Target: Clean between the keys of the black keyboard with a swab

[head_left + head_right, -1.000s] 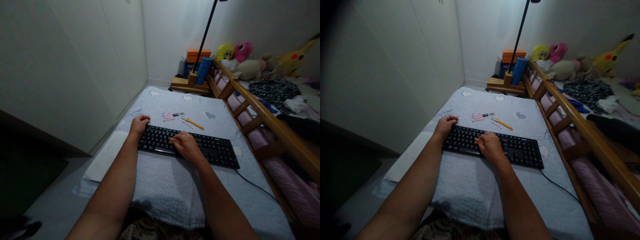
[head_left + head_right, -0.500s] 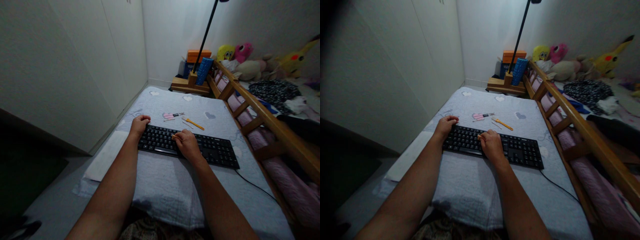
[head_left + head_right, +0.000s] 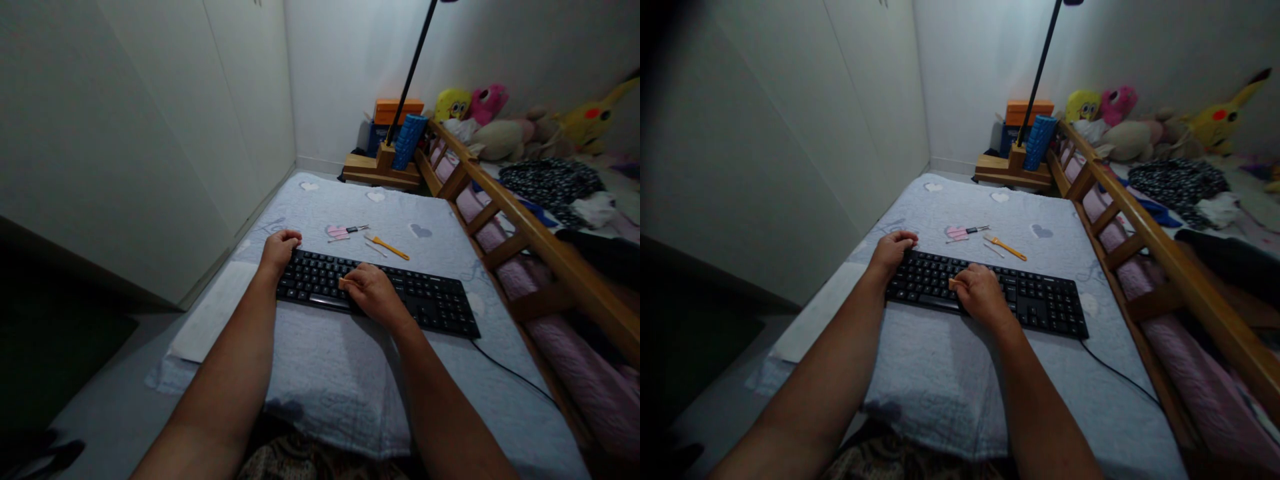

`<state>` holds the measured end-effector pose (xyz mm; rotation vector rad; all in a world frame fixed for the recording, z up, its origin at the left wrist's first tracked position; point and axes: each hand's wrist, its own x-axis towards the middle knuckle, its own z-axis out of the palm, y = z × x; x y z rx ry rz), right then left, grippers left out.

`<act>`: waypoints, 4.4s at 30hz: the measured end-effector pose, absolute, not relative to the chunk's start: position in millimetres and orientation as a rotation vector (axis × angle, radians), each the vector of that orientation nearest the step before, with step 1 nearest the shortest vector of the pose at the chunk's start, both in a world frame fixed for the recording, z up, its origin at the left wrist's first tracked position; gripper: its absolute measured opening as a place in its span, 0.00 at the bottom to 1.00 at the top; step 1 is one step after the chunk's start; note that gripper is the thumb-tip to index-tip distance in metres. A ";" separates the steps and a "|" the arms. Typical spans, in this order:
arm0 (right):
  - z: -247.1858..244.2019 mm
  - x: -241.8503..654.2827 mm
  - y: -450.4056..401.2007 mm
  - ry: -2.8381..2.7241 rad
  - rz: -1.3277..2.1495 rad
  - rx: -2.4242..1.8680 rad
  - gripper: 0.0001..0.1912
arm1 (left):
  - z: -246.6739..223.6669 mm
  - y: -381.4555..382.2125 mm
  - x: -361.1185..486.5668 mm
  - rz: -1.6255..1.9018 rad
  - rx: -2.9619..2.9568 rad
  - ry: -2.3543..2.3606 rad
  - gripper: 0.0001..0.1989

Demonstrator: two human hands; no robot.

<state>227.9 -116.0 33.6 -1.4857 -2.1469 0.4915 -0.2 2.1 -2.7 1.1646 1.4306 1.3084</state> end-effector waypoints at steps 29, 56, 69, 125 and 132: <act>39.4 229.0 -120.3 -2.236 0.541 -1.439 0.10 | -2.6 2.5 0.2 1.322 1.142 1.413 0.06; 33.9 229.0 -117.5 -2.213 0.428 -1.507 0.10 | 1.5 0.0 1.3 1.308 1.143 1.438 0.07; 42.8 226.2 -121.5 -2.237 0.511 -1.415 0.10 | -0.4 1.0 0.4 1.311 1.146 1.433 0.07; 41.0 225.0 -121.1 -2.162 0.434 -1.548 0.10 | -0.7 2.0 0.9 1.322 1.155 1.408 0.06; 37.1 223.3 -122.7 -2.234 0.494 -1.443 0.10 | -0.7 2.0 1.1 1.317 1.148 1.413 0.05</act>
